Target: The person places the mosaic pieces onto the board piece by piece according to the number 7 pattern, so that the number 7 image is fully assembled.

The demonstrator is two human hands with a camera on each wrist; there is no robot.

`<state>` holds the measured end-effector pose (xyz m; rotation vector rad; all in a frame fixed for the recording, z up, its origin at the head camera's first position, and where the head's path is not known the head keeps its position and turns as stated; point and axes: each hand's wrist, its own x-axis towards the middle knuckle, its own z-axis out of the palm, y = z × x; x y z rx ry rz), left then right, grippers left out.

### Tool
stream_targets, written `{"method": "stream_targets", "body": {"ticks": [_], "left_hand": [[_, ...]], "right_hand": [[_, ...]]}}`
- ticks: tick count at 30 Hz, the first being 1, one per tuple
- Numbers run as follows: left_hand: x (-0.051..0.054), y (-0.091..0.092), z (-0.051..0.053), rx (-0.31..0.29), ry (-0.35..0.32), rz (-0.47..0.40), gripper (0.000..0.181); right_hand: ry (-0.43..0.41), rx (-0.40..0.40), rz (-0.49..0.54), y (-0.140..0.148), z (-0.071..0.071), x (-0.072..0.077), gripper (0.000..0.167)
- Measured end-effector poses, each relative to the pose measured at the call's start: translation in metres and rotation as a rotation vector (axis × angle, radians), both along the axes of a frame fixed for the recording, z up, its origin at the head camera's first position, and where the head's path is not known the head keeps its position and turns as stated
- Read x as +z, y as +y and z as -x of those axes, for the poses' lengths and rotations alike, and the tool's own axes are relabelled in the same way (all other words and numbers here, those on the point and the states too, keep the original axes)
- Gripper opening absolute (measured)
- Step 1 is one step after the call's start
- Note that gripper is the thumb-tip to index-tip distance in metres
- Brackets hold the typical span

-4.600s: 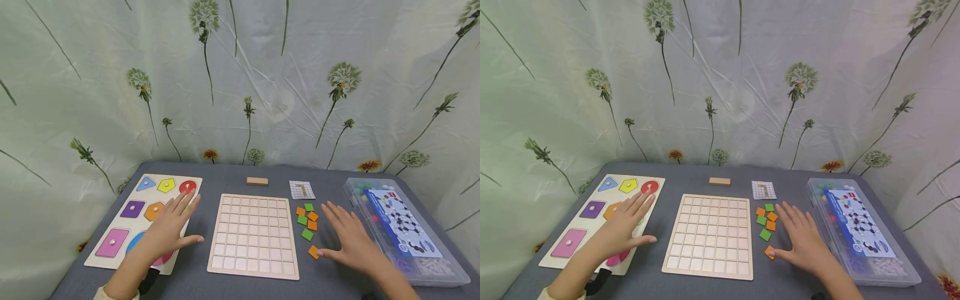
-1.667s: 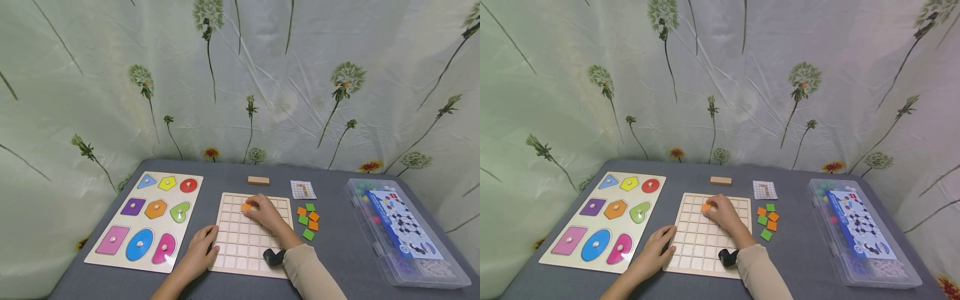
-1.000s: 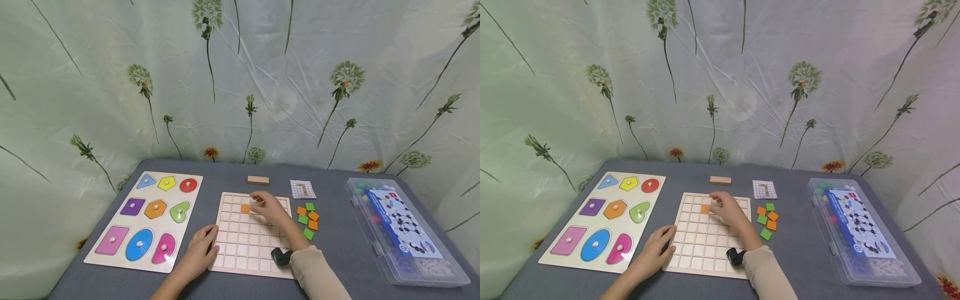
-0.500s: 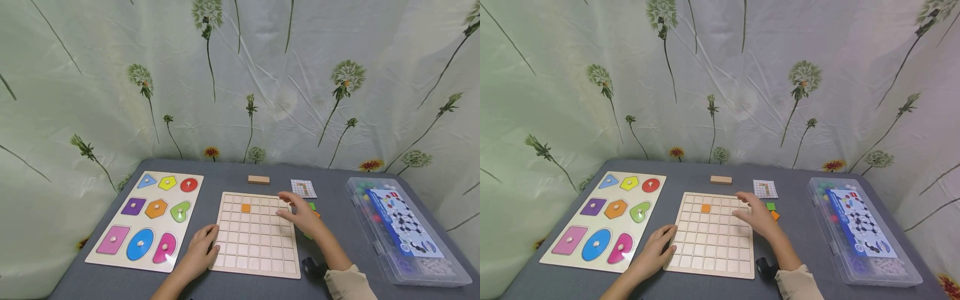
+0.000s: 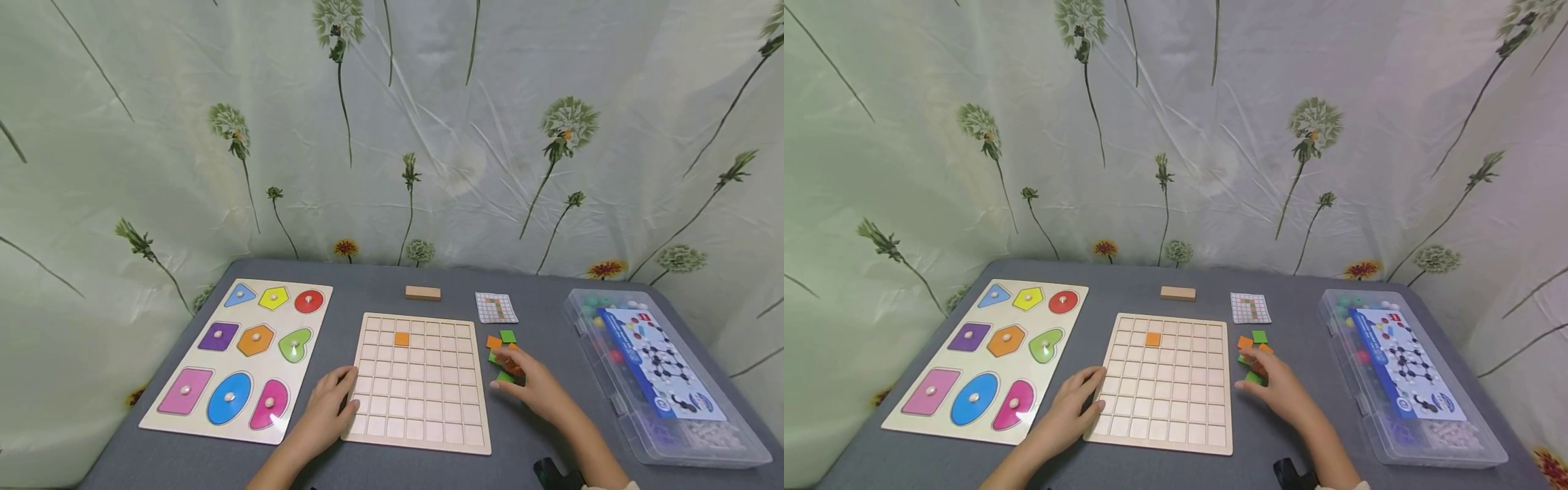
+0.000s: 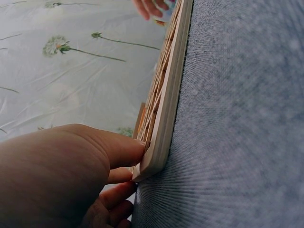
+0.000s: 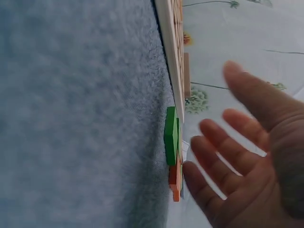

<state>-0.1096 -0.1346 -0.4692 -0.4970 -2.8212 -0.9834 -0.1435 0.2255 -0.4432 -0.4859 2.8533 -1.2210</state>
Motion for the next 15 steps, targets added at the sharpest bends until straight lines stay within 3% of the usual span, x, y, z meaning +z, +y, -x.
{"method": "stream_targets", "body": {"ticks": [6,11,15], "left_hand": [[0.001,0.0,-0.001,0.004,-0.008,0.001,0.05],[0.001,0.0,-0.001,0.005,-0.002,-0.004,0.049],[0.001,0.0,-0.001,0.003,0.001,-0.004,0.049]], "right_hand": [[-0.09,-0.018,-0.058,0.005,-0.005,-0.006,0.049],[-0.05,0.002,-0.044,0.008,-0.007,-0.011,0.041],[-0.008,-0.034,-0.04,0.011,-0.008,-0.014,0.04]]}}
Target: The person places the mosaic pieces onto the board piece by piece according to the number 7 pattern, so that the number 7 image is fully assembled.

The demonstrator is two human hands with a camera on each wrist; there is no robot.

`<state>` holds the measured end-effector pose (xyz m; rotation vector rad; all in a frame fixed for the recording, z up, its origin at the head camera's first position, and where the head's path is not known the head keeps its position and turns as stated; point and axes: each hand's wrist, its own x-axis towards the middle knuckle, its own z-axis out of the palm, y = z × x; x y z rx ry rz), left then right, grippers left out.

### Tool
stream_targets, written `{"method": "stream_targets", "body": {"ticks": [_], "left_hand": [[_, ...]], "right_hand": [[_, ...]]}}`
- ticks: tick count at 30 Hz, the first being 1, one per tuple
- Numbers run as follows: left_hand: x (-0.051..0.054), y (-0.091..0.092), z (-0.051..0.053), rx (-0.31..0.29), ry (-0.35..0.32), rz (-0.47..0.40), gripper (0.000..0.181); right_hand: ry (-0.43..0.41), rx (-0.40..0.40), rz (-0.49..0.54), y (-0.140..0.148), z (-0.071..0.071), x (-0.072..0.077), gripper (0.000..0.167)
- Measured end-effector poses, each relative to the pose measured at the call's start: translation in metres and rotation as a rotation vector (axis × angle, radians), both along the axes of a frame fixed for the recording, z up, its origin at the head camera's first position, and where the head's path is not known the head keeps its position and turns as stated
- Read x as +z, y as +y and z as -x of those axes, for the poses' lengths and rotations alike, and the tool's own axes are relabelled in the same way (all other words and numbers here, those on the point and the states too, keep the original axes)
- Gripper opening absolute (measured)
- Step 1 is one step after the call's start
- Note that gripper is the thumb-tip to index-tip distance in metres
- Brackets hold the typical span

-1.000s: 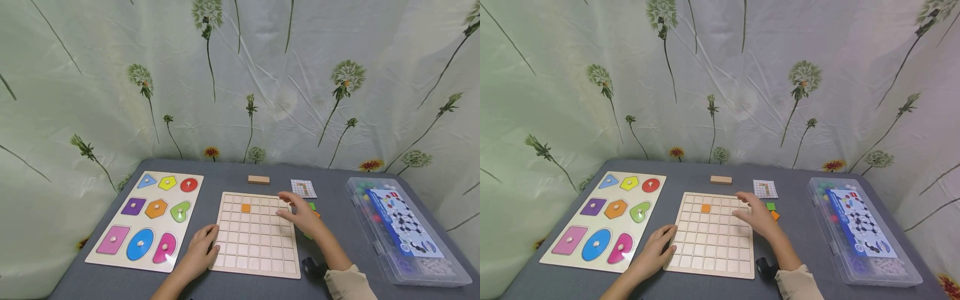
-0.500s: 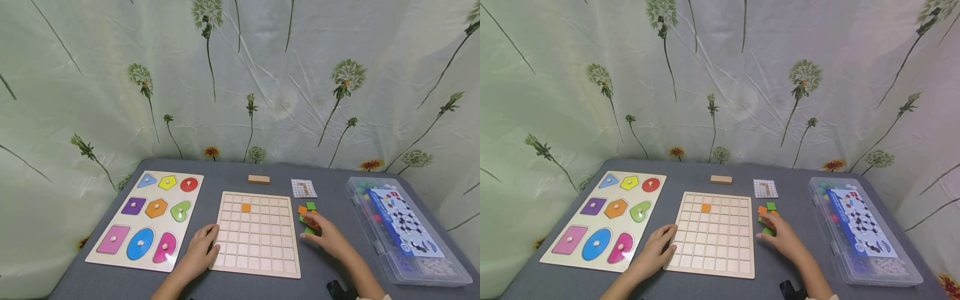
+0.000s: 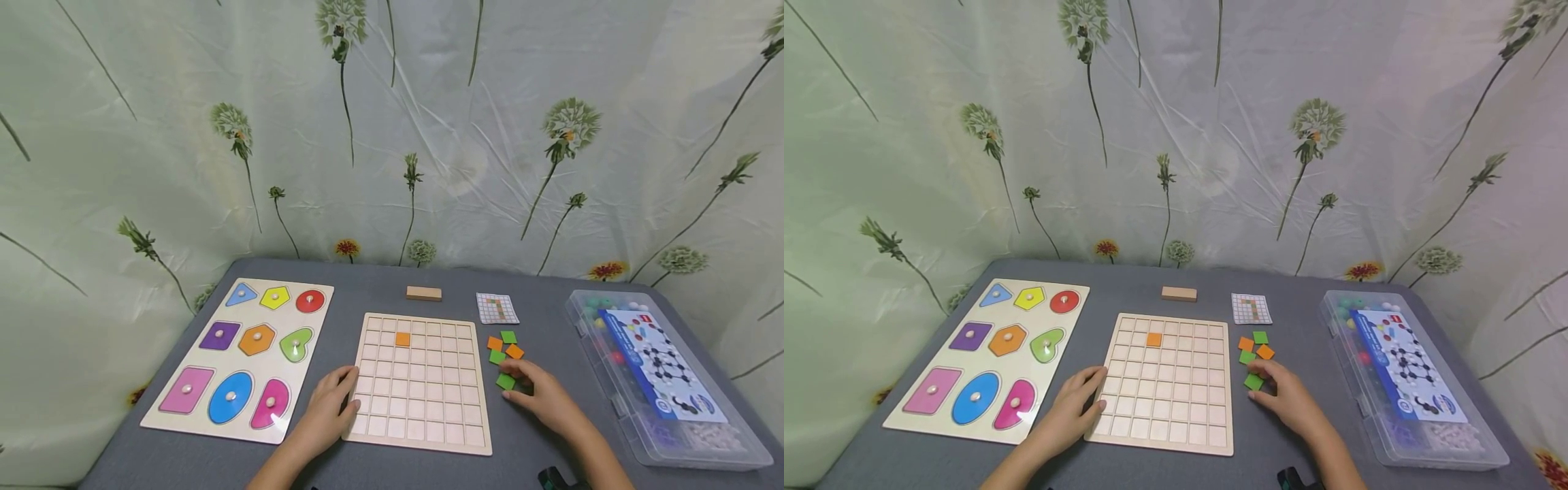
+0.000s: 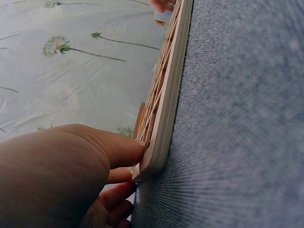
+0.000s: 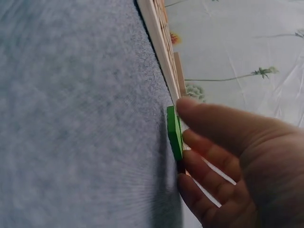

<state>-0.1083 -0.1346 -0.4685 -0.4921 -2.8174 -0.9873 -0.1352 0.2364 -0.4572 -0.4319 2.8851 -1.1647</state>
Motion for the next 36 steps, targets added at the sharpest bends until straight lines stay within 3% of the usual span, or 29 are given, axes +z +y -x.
{"method": "stream_targets", "body": {"ticks": [11,19,28,36], "left_hand": [[0.002,0.0,-0.001,0.001,-0.004,0.0,0.049],[0.002,0.0,-0.001,-0.001,-0.005,0.001,0.049],[0.001,0.0,0.0,0.004,-0.006,-0.002,0.049],[0.0,0.0,0.0,0.003,0.0,0.005,0.049]], "right_hand": [[-0.008,-0.004,-0.035,0.002,-0.003,0.0,0.038],[0.013,-0.046,-0.133,0.0,-0.004,0.004,0.024],[0.048,-0.054,-0.01,-0.01,0.004,0.016,0.025],[0.149,-0.017,0.078,-0.032,0.019,0.027,0.028]]}}
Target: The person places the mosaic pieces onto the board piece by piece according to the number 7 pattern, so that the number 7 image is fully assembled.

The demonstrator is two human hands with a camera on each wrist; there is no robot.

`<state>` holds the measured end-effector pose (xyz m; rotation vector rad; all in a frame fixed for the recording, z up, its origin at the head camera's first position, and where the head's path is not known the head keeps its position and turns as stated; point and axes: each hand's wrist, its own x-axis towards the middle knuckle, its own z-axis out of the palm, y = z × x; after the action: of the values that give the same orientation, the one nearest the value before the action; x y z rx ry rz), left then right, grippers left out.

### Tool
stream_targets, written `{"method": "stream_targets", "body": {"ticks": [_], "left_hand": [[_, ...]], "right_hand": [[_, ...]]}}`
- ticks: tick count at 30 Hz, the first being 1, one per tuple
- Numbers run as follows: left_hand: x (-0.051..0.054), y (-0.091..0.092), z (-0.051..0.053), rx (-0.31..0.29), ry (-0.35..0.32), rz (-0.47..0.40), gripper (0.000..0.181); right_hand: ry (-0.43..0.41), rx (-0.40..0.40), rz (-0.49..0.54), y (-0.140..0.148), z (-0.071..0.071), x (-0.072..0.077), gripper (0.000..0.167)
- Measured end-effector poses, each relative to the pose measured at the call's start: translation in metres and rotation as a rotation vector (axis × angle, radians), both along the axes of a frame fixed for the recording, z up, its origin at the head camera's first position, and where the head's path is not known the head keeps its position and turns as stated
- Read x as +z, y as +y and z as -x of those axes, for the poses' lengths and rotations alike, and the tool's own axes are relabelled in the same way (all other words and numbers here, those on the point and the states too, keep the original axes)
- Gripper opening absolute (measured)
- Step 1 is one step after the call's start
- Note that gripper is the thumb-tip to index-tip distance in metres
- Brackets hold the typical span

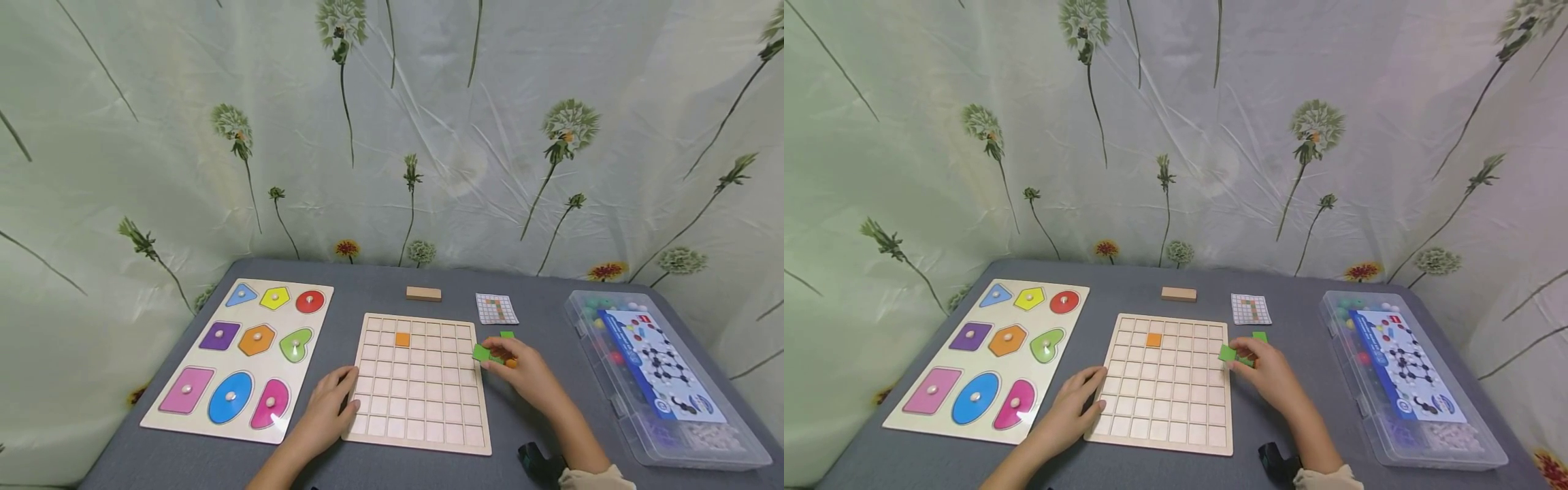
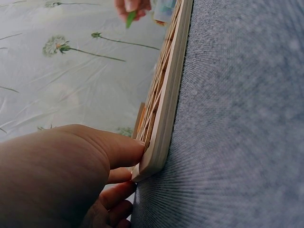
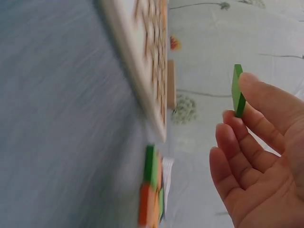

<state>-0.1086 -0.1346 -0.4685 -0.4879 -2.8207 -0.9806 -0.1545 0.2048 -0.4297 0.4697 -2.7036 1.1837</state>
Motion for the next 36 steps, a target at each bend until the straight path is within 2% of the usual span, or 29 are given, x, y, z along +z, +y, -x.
{"method": "stream_targets", "body": {"ticks": [4,9,18,26,36], "left_hand": [[0.0,0.0,0.001,-0.002,0.005,-0.002,0.049],[-0.001,0.0,0.001,-0.006,0.007,0.001,0.049],[0.0,0.0,0.001,-0.005,0.002,0.0,0.049],[0.0,0.0,0.0,-0.003,-0.008,-0.009,0.049],[0.0,0.0,-0.001,0.0,-0.022,-0.018,0.049]], "right_hand": [[0.02,0.034,0.047,-0.017,0.01,0.005,0.028],[0.0,0.052,0.086,-0.04,0.023,0.008,0.03],[-0.128,0.065,0.149,-0.073,0.044,-0.004,0.029],[-0.261,0.051,0.135,-0.08,0.053,-0.021,0.026],[-0.235,0.149,0.075,-0.081,0.058,-0.026,0.026]]}}
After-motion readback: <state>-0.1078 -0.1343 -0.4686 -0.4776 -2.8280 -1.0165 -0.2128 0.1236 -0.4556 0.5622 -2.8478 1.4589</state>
